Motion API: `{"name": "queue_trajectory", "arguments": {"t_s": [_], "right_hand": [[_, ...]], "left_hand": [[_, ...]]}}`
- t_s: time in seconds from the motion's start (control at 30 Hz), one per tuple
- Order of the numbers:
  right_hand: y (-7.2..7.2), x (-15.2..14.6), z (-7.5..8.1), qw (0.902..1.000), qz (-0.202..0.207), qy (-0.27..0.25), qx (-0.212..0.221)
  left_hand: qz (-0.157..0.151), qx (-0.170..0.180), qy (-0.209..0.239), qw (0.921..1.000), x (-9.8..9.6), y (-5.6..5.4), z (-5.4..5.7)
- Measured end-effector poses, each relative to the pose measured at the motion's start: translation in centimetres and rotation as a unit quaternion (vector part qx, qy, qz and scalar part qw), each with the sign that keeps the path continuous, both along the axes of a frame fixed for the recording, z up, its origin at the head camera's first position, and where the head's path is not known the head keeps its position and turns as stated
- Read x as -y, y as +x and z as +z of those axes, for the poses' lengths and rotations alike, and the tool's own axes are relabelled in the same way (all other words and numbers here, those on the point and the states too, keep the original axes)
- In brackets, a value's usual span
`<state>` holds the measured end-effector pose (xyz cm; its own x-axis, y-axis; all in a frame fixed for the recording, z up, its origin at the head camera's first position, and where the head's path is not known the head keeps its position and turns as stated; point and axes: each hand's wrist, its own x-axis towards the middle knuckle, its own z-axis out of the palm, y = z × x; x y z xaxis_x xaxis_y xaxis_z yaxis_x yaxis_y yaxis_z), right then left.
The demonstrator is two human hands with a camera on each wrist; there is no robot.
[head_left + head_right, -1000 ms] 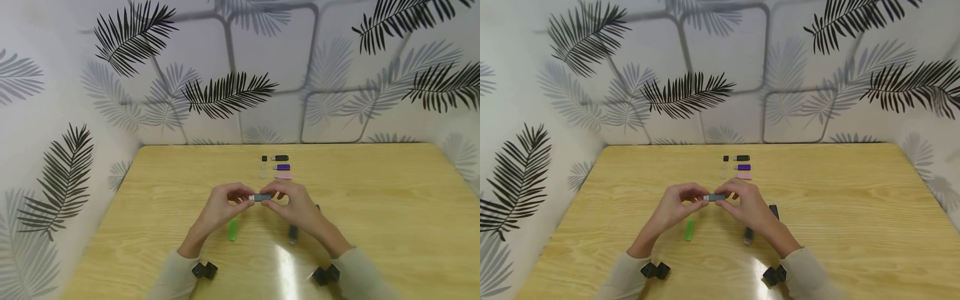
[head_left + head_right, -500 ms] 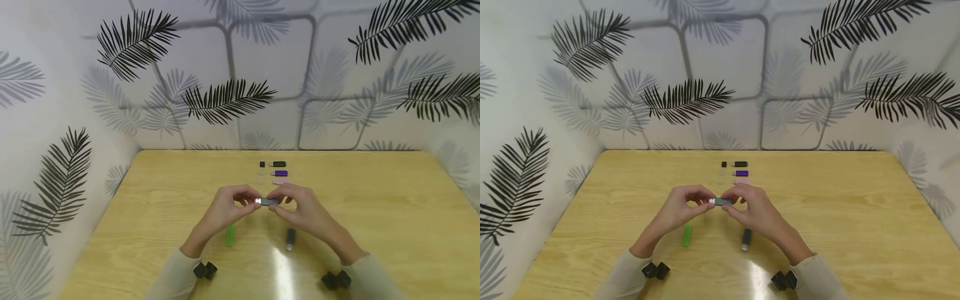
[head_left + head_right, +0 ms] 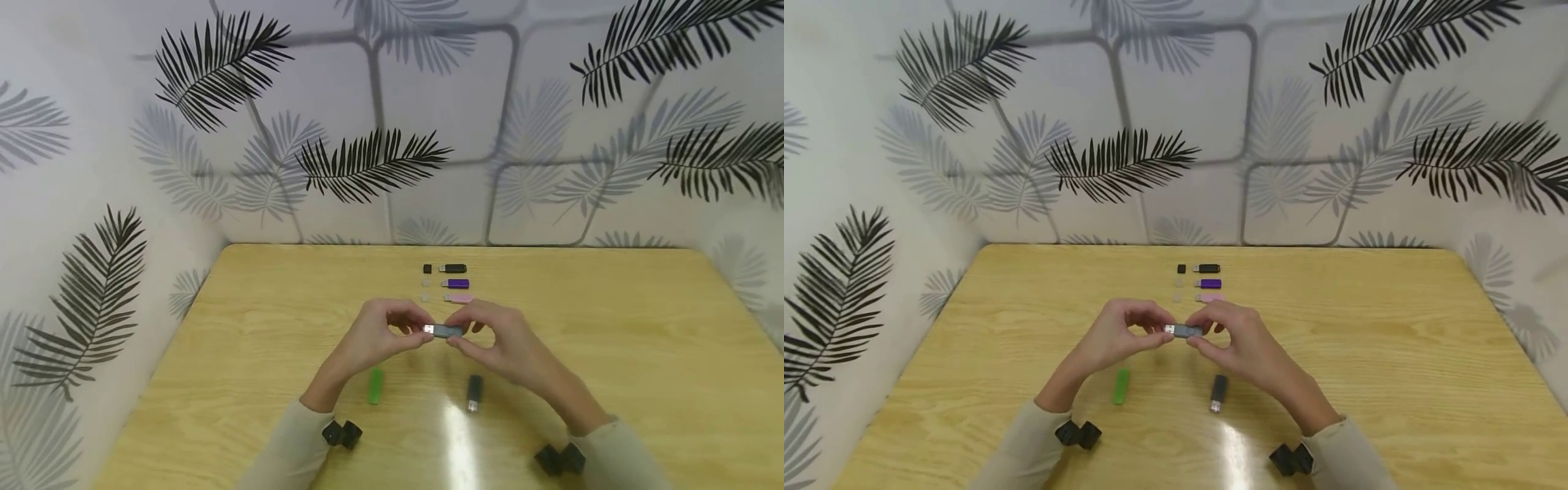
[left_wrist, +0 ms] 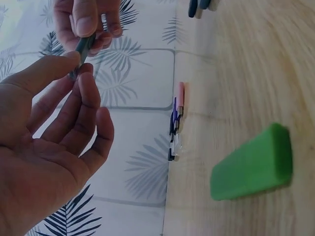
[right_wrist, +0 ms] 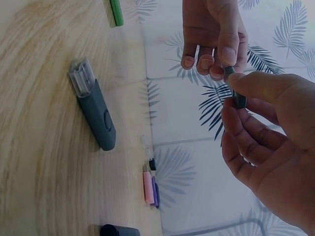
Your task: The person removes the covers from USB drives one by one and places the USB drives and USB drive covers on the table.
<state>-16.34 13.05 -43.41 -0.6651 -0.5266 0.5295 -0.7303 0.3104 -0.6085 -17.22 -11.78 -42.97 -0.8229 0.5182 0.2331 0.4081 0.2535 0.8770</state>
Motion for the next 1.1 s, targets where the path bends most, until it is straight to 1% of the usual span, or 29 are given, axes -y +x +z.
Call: {"name": "queue_trajectory", "arguments": {"t_s": [0.1,0.17,0.43,0.67,0.8,0.9,0.97,1.03,1.1], "right_hand": [[0.0,-0.2,0.0,1.0000,0.006,-0.002,0.001],[0.0,-0.3,-0.2,1.0000,0.008,-0.004,0.001],[0.2,-0.5,-0.6,0.9998,0.013,-0.010,0.015],[0.1,-0.9,-0.6,0.9997,0.006,-0.009,0.020],[0.1,-0.9,-0.5,0.9998,0.005,-0.010,0.019],[0.1,-1.1,-0.4,0.9998,0.005,-0.005,0.018],[0.0,-1.7,-0.2,0.9999,-0.004,0.000,0.013],[-0.1,-2.5,0.0,0.9997,-0.022,0.004,0.003],[-0.3,-3.4,0.2,0.9989,-0.045,0.005,-0.010]], "left_hand": [[-0.008,0.008,0.001,0.9999,-0.2,-0.3,-0.1],[-0.008,0.013,0.003,0.9999,-0.2,-0.3,-0.2],[0.005,0.029,0.013,0.9995,-0.5,0.2,-0.8],[0.007,0.025,0.017,0.9995,-0.9,0.1,-1.1],[0.008,0.024,0.019,0.9995,-0.9,0.0,-1.0],[0.005,0.023,0.019,0.9996,-0.5,-0.2,-0.9],[0.014,0.023,0.029,0.9992,0.2,-0.4,-0.7],[0.039,0.019,0.048,0.9979,1.3,-0.6,-0.5],[0.071,0.015,0.066,0.9951,2.4,-0.7,-0.2]]}}
